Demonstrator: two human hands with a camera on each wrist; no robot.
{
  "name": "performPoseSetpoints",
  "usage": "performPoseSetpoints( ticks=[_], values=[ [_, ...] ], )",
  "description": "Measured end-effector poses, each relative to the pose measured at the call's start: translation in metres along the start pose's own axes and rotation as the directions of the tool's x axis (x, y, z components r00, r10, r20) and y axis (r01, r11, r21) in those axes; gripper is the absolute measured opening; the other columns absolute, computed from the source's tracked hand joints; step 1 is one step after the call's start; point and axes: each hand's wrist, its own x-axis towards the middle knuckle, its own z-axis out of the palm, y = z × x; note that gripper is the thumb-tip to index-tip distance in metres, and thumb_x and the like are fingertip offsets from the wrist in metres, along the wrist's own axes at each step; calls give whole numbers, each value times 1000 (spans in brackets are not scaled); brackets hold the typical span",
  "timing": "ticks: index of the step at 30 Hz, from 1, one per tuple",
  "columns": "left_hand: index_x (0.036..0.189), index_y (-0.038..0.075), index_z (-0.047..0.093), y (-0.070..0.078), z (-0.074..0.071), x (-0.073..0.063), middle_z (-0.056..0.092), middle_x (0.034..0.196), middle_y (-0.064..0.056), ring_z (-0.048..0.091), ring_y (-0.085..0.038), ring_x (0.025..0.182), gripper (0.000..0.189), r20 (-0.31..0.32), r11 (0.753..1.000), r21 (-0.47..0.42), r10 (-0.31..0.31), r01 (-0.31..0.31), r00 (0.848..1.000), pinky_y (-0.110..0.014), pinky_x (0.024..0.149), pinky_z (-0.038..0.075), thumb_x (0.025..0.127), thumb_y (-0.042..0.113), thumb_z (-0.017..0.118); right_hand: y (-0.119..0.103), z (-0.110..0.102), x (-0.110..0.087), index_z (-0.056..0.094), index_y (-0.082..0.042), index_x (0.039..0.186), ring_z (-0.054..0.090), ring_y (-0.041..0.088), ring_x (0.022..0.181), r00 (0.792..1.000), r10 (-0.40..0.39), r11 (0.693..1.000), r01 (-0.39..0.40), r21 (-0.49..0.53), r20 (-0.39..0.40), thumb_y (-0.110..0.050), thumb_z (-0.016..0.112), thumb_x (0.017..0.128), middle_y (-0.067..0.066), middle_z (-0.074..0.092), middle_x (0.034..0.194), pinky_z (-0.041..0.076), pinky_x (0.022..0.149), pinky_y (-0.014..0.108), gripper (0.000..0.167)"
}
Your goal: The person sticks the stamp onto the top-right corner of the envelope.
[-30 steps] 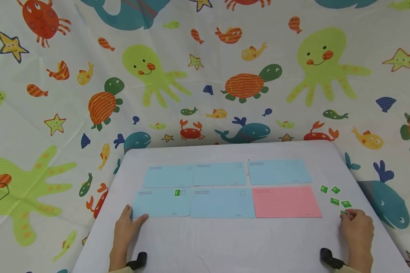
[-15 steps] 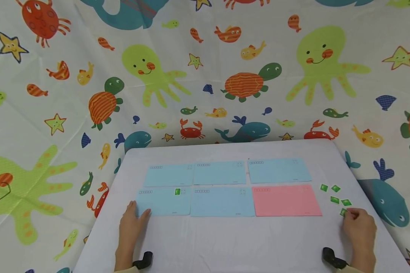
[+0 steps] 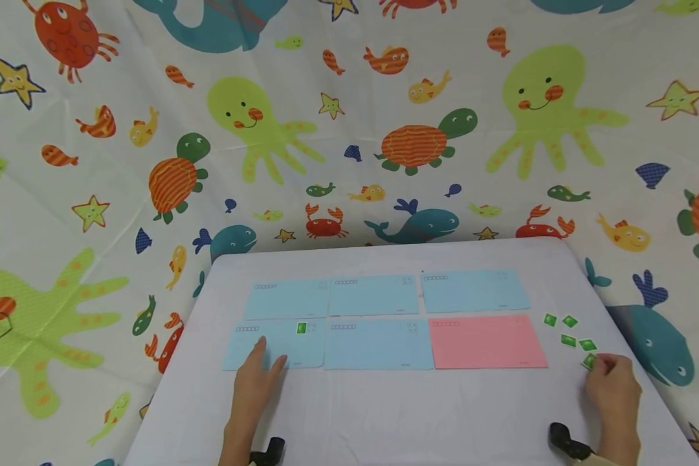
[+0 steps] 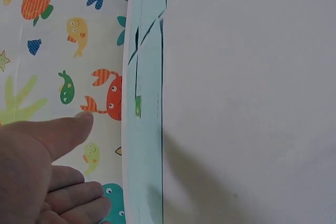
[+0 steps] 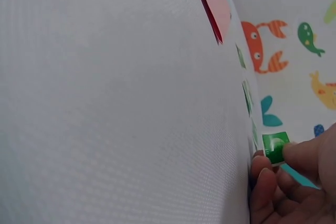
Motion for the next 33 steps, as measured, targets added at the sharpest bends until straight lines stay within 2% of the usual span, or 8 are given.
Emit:
performPoseSetpoints(
  ticks=[4, 7, 10, 16, 20, 23, 27, 33],
  values=[
    [151, -6, 37, 10, 4, -5, 40, 156, -26, 38, -45, 144, 73, 1, 1000, -3, 16, -16, 1000, -57, 115, 36, 93, 26, 71, 0, -2, 0, 27, 14, 145, 59, 34, 84, 1000, -1, 1000, 1, 21, 3, -17, 27, 108, 34, 53, 109, 41, 52, 26, 48],
    [151, -5, 38, 15, 8, -8, 40, 156, -25, 38, -46, 144, 74, 4, 1000, 0, 22, -22, 1000, -58, 115, 37, 93, 27, 71, 0, -3, 2, 26, 13, 145, 57, 19, 67, 1000, 8, 999, -8, 40, 13, -17, 26, 108, 31, 57, 102, 41, 46, 22, 48],
    [151, -4, 39, 18, 11, -9, 41, 155, -26, 39, -48, 143, 75, 9, 999, 14, 35, -35, 999, -59, 114, 37, 92, 29, 72, -1, -4, 2, 26, 13, 145, 54, 9, 60, 1000, 4, 999, -5, 47, 19, -16, 25, 109, 29, 59, 98, 43, 46, 22, 47],
    [150, -3, 40, 25, 18, -11, 42, 155, -25, 40, -48, 142, 76, 22, 997, 24, 76, -77, 997, -59, 114, 38, 91, 31, 73, 0, -5, 2, 24, 12, 148, 54, 8, 57, 1000, -24, 999, 23, 34, 13, -11, 25, 106, 28, 62, 91, 42, 46, 21, 48],
    [150, -3, 42, 31, 22, -13, 43, 155, -24, 40, -48, 142, 75, 35, 994, 14, 111, -112, 993, -60, 113, 39, 91, 31, 74, 1, -4, 3, 17, 8, 153, 57, 14, 61, 1000, -2, 999, 1, 39, 13, -10, 24, 103, 26, 64, 87, 41, 49, 23, 53],
    [150, -2, 42, 34, 27, -14, 42, 156, -23, 40, -47, 143, 76, 52, 992, 11, 122, -123, 991, -59, 114, 38, 91, 33, 74, 1, -3, 5, 18, 7, 153, 60, 27, 74, 1000, 9, 999, -9, 39, 9, -9, 28, 102, 27, 63, 89, 40, 56, 27, 54],
    [149, -2, 43, 36, 35, -13, 41, 157, -21, 38, -45, 144, 76, 72, 989, 2, 146, -147, 987, -59, 115, 37, 90, 34, 74, 2, -2, 5, 22, 7, 152, 54, 42, 96, 1000, 18, 999, -18, 29, 11, -10, 35, 101, 32, 53, 110, 40, 63, 34, 55],
    [145, -3, 48, 36, 47, -13, 43, 155, -22, 39, -47, 143, 69, 86, 987, -27, 162, -160, 983, -60, 115, 36, 91, 32, 73, 2, -1, 2, 23, 8, 152, 43, 50, 112, 1000, 19, 999, -19, 27, 16, -12, 39, 100, 37, 38, 128, 42, 70, 42, 58]
  ],
)
